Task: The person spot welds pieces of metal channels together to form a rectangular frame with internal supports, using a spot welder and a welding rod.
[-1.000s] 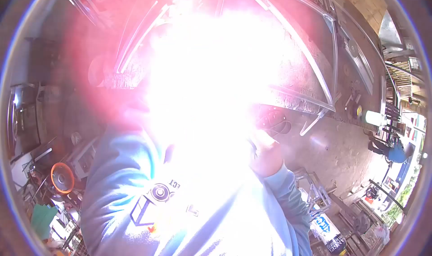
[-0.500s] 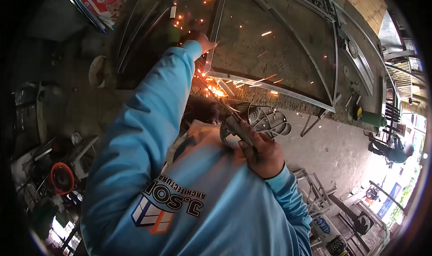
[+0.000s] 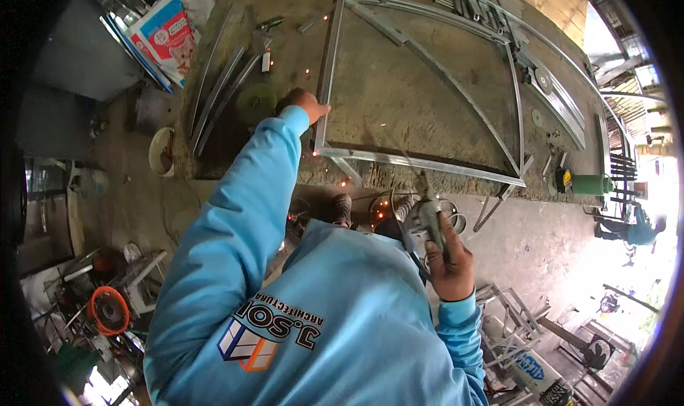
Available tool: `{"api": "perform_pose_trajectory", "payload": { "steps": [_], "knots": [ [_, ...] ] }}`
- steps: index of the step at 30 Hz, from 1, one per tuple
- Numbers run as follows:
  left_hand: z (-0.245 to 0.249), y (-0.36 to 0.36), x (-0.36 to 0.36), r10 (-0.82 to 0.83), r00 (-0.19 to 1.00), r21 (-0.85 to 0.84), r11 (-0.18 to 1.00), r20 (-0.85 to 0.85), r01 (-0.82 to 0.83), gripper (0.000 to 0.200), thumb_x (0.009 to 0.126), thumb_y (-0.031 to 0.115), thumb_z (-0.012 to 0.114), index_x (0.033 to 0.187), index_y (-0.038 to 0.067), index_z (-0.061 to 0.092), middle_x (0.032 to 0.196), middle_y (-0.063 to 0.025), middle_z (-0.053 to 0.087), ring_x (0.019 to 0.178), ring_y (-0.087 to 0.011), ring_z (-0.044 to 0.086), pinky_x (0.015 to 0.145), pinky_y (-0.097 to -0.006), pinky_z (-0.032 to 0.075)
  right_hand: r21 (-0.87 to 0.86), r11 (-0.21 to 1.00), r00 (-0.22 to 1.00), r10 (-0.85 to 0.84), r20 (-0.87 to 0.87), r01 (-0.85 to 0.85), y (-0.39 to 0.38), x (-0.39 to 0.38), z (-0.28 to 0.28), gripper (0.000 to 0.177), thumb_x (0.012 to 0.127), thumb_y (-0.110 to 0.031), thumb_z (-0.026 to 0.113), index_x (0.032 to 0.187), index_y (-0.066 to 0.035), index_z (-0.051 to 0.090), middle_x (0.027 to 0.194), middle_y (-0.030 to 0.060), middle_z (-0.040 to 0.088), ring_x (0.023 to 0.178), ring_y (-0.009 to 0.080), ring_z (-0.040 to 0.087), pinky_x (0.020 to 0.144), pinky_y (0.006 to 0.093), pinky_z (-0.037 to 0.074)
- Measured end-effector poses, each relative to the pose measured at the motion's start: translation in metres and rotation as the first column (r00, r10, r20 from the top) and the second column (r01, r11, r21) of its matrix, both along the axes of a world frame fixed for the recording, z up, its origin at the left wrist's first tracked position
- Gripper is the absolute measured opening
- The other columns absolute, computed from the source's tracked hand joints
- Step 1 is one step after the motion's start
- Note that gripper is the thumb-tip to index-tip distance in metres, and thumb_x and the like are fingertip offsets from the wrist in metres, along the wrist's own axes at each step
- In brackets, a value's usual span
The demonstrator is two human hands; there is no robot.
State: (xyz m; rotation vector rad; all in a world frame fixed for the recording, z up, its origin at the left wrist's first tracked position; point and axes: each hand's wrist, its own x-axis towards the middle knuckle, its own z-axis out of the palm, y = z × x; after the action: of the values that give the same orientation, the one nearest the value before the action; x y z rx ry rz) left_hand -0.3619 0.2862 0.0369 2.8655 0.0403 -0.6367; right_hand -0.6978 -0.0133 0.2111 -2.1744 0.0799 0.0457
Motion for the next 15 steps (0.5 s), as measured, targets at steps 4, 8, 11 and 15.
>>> {"api": "perform_pose_trajectory", "payload": {
  "steps": [4,8,11,15],
  "knots": [
    [0.003,-0.007,-0.006,0.029,0.999,-0.091,0.996,0.026,-0.027,0.057,0.080,0.049,0.064,0.100,-0.004,0.072,0.112,-0.0264,0.067,0.105,-0.0386,0.066,0.094,-0.0445,0.051,0.036,0.975,0.975,-0.218,-0.054,0.220,-0.022,-0.005,0.006,0.050,0.098,-0.013,0.061,0.144,0.000,0.046,0.101,0.0094,0.070,0.083,0.0100,0.057,0.076,0.0242,0.048],
    [0.003,-0.030,-0.006,0.089,0.994,-0.051,0.995,0.057,-0.086,0.056,0.080,0.045,0.062,0.107,-0.003,0.070,0.118,-0.0268,0.065,0.109,-0.0398,0.064,0.098,-0.0449,0.050,0.094,0.956,0.954,-0.286,0.093,0.278,-0.048,-0.007,0.005,0.053,0.099,-0.016,0.062,0.148,-0.007,0.044,0.082,-0.0030,0.059,0.059,0.0042,0.042,0.052,0.0205,0.037],
    [-0.007,-0.043,0.012,0.207,0.974,-0.031,0.978,0.087,-0.205,0.053,0.082,0.040,0.058,0.116,0.000,0.064,0.128,-0.0266,0.060,0.118,-0.0411,0.059,0.102,-0.0482,0.047,0.115,0.949,0.946,-0.305,0.109,0.293,-0.075,-0.009,0.010,0.054,0.099,-0.016,0.062,0.148,-0.007,0.043,0.085,-0.0036,0.059,0.059,0.0033,0.040,0.052,0.0195,0.035],
    [-0.017,-0.053,0.038,0.294,0.924,-0.038,0.955,0.246,-0.294,0.043,0.084,0.038,0.060,0.110,0.004,0.067,0.117,-0.0227,0.067,0.109,-0.0411,0.064,0.095,-0.0501,0.051,0.167,0.902,0.911,-0.411,0.044,0.399,-0.116,-0.013,0.035,0.051,0.097,-0.009,0.059,0.145,-0.001,0.045,0.095,0.0052,0.066,0.070,0.0070,0.051,0.064,0.0225,0.043]
  ]
}}
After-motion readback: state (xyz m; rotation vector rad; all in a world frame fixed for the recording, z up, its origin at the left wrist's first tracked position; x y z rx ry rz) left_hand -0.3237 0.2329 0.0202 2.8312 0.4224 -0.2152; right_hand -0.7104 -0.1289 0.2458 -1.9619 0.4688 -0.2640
